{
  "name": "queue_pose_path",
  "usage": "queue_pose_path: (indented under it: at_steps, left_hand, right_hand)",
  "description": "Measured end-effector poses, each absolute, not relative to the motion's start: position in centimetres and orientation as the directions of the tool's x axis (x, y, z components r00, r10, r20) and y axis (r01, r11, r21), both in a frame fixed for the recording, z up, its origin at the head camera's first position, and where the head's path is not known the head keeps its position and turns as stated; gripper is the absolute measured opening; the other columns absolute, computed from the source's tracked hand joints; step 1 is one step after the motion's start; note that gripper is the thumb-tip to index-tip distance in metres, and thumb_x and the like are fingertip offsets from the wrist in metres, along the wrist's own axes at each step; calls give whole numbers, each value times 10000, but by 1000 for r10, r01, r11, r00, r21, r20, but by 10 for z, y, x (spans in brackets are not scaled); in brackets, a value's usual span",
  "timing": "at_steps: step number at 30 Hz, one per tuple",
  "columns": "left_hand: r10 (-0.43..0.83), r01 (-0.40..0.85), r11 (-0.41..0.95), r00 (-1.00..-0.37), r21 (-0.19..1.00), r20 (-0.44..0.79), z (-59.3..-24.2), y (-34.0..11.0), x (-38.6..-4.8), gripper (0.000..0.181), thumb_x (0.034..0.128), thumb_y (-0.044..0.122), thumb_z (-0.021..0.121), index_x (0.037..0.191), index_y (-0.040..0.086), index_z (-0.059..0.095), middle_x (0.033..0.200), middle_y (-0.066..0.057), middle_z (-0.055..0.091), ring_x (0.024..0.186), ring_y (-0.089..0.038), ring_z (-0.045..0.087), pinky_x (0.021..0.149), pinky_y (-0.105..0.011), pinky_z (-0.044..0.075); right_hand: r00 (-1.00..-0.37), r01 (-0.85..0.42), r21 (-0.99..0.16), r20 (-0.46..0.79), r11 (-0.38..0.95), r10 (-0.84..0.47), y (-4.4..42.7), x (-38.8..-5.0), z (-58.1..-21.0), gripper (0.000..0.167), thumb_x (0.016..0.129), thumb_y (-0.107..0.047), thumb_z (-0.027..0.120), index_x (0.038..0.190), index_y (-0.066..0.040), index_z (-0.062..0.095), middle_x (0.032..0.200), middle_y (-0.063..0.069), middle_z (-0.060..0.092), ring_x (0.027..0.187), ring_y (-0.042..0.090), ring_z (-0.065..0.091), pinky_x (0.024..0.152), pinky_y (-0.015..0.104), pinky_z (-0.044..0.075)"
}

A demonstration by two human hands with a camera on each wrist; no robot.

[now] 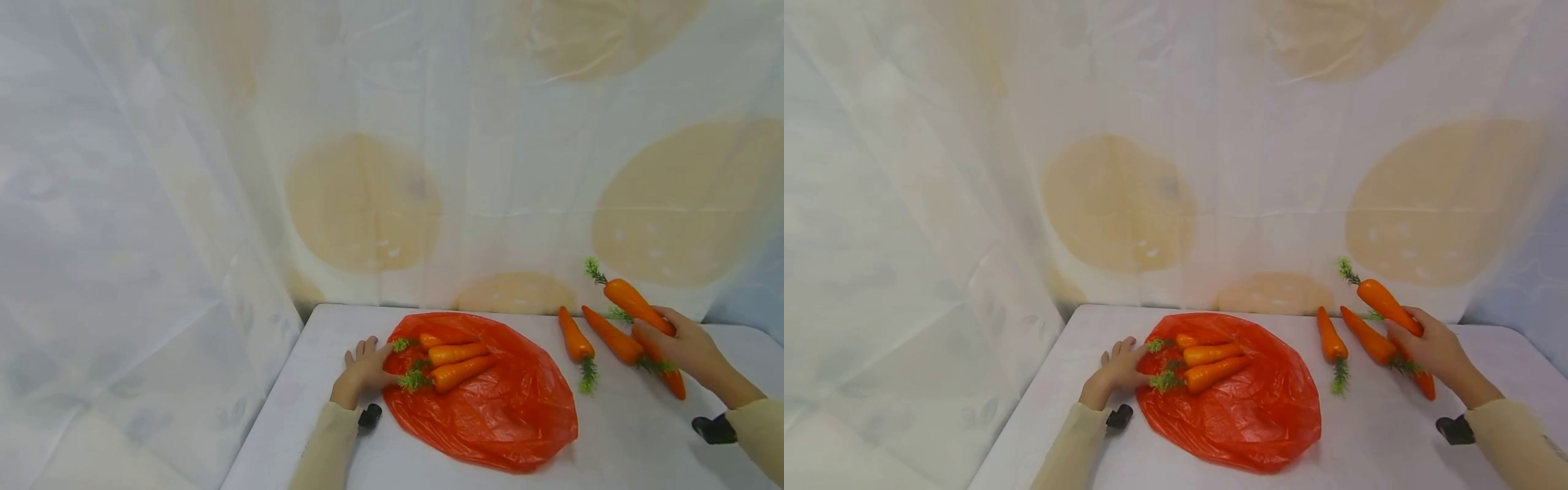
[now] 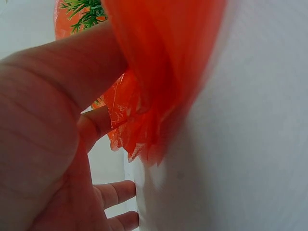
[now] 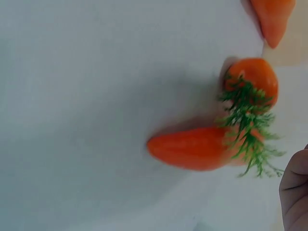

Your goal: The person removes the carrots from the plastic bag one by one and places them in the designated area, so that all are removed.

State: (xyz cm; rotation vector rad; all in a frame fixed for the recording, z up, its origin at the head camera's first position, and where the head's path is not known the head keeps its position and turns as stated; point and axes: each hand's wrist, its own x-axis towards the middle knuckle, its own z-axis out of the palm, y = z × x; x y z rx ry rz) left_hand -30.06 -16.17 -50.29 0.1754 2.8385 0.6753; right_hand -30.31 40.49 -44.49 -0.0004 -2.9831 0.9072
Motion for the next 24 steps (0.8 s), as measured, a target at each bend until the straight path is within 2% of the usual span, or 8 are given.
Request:
queue_pose_path:
  at_steps: [5,13,19,24]
  left_hand:
    - [174,66,885,-965,460,-197,-510,-158,-296,762,803,439,765,1463,188,479,1548,-198,280,1423,-428,205,1145,-720,78]
    - [166,56,886,-965,460,-202,-519,-156,-290,773,809,457,760,1478,209,462,1551,-183,279,1419,-423,208,1151,-709,94]
    - [173,58,879,-964,473,-202,-516,-159,-291,775,807,455,762,1475,199,465,1556,-190,274,1425,-431,200,1150,-713,81]
    - [179,68,881,-964,467,-196,-515,-159,-292,772,802,460,760,1468,193,473,1550,-193,283,1422,-429,208,1148,-711,93]
  right_hand:
    - [-995,51,-544,47,837,91,422,-296,-457,796,1022,-503,434,1380,193,291,1168,444,459,901,485,506,688,549,521]
    - [-978,161,-588,13,793,209,438,-292,-470,869,1017,-544,404,1403,213,225,1128,415,435,884,462,471,704,514,527]
    - [-970,191,-559,16,807,241,450,-294,-482,855,1010,-560,406,1338,221,293,1094,416,446,872,465,463,722,552,494]
    - [-957,263,-541,-45,799,285,465,-294,-499,850,1010,-537,437,1300,247,283,1117,425,434,895,468,470,777,579,496]
